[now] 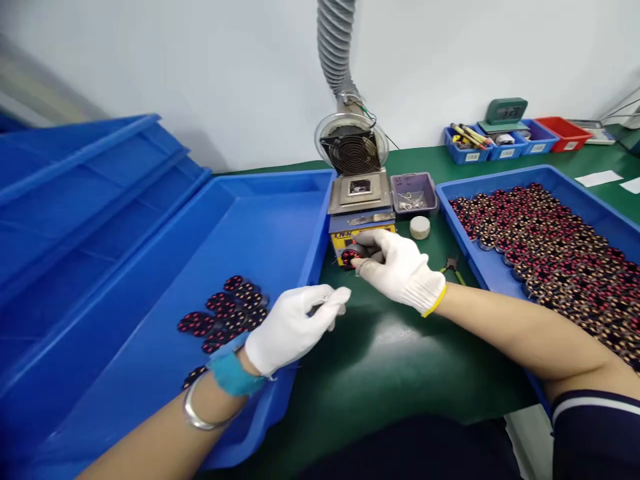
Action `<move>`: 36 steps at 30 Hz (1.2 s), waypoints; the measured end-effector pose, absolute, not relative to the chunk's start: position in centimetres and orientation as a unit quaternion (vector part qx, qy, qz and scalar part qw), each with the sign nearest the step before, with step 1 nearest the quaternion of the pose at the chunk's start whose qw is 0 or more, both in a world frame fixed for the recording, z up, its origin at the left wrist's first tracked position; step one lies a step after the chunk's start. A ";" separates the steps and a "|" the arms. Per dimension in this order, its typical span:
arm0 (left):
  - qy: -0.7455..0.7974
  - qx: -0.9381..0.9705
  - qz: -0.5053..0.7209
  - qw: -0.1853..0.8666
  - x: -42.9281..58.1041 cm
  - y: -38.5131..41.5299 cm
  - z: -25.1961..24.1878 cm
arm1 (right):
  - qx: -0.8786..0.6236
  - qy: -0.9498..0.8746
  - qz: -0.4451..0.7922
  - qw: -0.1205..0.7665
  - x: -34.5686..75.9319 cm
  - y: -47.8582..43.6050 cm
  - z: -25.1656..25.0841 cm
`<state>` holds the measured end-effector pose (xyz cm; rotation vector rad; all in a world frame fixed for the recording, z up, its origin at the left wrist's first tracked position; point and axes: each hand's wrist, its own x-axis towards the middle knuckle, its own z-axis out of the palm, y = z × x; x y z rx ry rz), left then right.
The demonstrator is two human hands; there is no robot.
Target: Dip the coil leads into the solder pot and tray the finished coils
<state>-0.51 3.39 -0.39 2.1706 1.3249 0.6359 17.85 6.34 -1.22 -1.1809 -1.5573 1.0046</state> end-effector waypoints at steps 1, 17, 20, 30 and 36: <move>0.501 0.791 0.230 0.264 -0.5 3.4 -0.4 | -0.480 -0.625 0.412 0.458 17.9 6.5 -1.3; 0.488 0.647 0.412 0.417 0.4 3.5 -1.7 | -0.480 -0.678 0.316 0.459 18.8 8.8 0.1; 0.484 0.718 0.299 0.401 0.2 4.0 -1.6 | -0.494 -0.732 0.203 0.423 19.3 12.4 2.6; 0.457 0.804 0.102 0.366 0.1 4.6 -1.7 | -0.577 -0.802 -0.087 0.127 17.7 22.3 6.3; 0.440 0.824 0.078 0.349 -0.1 4.6 -2.1 | -0.586 -0.803 -0.096 0.061 16.8 23.0 5.8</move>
